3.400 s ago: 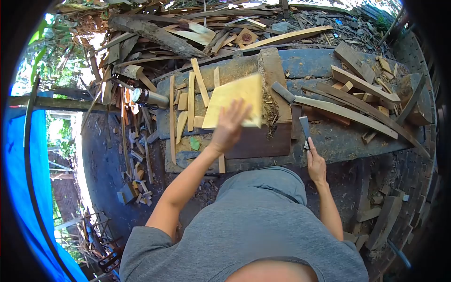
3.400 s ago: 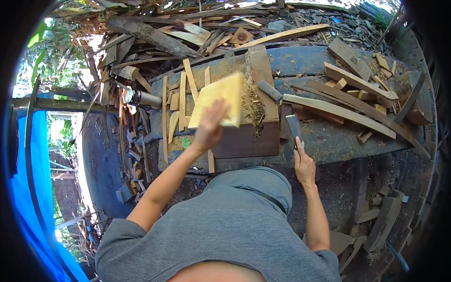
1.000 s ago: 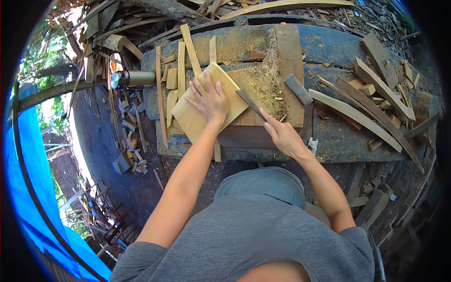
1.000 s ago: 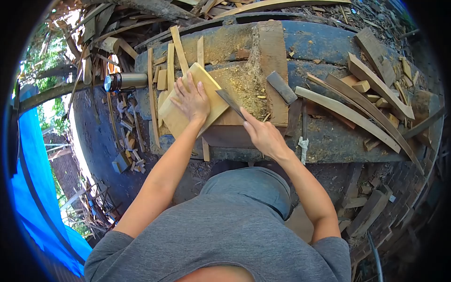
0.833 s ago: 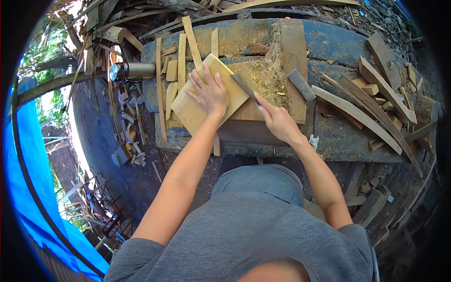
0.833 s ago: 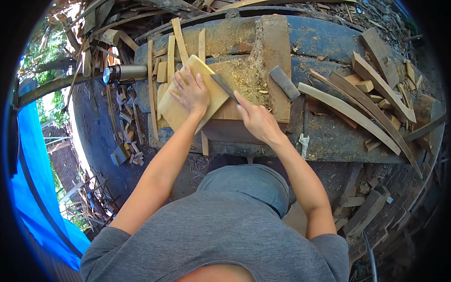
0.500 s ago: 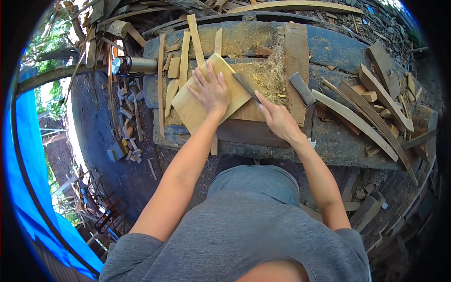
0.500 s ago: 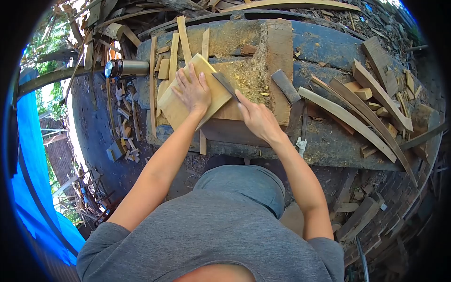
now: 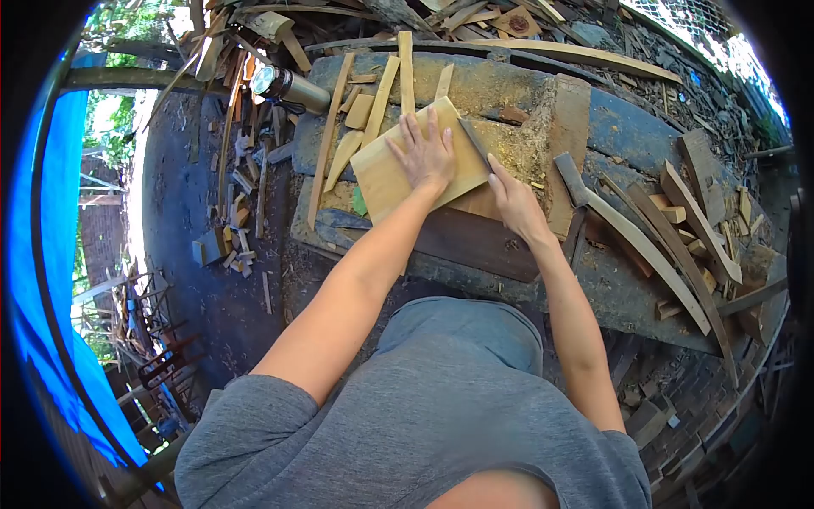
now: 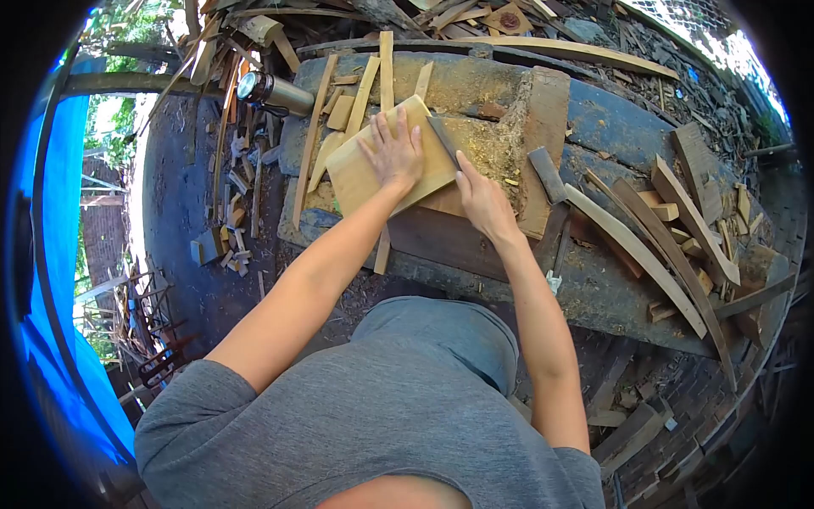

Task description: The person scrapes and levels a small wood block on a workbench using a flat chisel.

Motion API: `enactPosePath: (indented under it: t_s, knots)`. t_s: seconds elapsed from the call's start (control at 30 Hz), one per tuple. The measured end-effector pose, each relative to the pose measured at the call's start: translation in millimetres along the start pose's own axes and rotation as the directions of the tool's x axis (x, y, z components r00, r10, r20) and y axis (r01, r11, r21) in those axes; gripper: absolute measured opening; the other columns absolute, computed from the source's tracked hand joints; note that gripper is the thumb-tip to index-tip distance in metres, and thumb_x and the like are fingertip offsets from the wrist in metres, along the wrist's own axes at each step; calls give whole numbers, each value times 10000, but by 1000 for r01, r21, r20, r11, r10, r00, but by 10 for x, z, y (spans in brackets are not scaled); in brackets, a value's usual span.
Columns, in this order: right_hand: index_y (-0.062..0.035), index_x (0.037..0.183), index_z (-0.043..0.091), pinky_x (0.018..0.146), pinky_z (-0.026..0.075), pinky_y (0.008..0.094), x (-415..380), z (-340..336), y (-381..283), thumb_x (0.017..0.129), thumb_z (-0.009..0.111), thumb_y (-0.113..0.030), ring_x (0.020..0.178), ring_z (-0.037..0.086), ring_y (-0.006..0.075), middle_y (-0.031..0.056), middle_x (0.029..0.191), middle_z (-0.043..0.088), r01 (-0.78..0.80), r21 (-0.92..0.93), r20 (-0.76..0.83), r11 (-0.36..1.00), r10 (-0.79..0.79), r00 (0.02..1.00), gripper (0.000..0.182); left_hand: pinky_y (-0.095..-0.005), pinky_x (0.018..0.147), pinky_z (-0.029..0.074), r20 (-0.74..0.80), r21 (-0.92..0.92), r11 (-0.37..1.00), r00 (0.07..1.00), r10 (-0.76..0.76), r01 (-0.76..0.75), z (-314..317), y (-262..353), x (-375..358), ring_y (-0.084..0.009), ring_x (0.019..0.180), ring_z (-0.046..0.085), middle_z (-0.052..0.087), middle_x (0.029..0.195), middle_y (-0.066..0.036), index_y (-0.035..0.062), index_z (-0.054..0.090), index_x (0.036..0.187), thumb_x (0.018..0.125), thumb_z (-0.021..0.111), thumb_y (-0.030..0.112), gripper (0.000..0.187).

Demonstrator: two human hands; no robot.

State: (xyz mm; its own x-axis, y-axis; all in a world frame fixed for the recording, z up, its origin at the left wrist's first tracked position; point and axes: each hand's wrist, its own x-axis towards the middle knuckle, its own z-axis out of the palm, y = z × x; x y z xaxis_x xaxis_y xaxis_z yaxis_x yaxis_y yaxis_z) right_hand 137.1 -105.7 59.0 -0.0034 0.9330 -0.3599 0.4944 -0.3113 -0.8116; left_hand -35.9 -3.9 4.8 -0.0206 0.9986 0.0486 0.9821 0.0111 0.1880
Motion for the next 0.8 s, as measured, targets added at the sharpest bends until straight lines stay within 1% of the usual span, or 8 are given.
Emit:
enactPosePath:
  t_s: [0.27,0.4,0.47,0.5,0.57,0.6,0.73,0.8]
  knots:
    - [-230,1496,450,855,483,495,-743,-274,318,1037,432,-331,938,655,456,292,940,678,-2,-93,51,996,7,999,470,-691,1161,7,112,-31,852,845,523,-523,-297,-141,-842,-384,1535,51,117,1661,-168,83,216,1583,845,499,780,1054]
    - [-235,1502,444,827,485,468,-843,-229,179,1038,435,-335,865,663,437,273,860,670,-171,-30,87,985,173,981,475,-729,1142,9,124,-61,747,737,664,-662,-379,-428,-770,-364,1541,38,109,1666,-148,128,199,1594,793,558,786,1096]
    - [-233,1502,445,830,482,464,-833,-184,258,1037,437,-341,865,666,423,274,846,663,-139,1,58,990,139,989,477,-685,1172,10,269,-213,610,555,787,-763,-521,-617,-744,-338,1544,53,108,1668,-137,137,204,1593,751,662,731,1128]
    - [-233,1502,445,830,482,464,-833,-179,286,1037,437,-341,865,666,423,274,846,663,-140,1,46,990,140,989,477,-685,1172,10,263,-214,602,548,794,-770,-571,-721,-741,-338,1544,53,108,1668,-137,137,204,1593,751,662,731,1128]
    - [-222,1502,443,836,482,463,-831,-180,306,1035,439,-344,881,666,423,277,861,665,-100,-14,43,995,101,994,483,-665,1188,15,379,43,494,472,796,-868,-646,-920,-719,-313,1546,59,109,1672,-108,184,198,1598,677,797,594,1172]
    - [-222,1502,443,836,482,463,-839,-199,278,1035,439,-344,881,666,423,277,861,665,-104,-10,31,995,104,994,483,-669,1188,93,411,88,518,505,759,-851,-694,-973,-696,-324,1540,108,136,1671,-88,250,242,1590,718,819,364,1052]
    - [-200,1501,443,859,479,465,-849,-195,253,1033,437,-342,921,657,434,284,895,667,-129,7,55,992,129,990,489,-689,1119,268,241,-6,602,583,776,-799,-595,-1016,-513,-383,1499,229,193,1659,-88,331,352,1547,832,673,112,814]
    - [-194,1501,442,864,475,470,-836,-181,302,1033,436,-341,926,651,440,281,888,668,-91,11,40,996,90,995,491,-693,1110,275,231,60,533,531,815,-844,-630,-966,-518,-407,1482,255,211,1650,-109,315,349,1550,835,669,116,809]
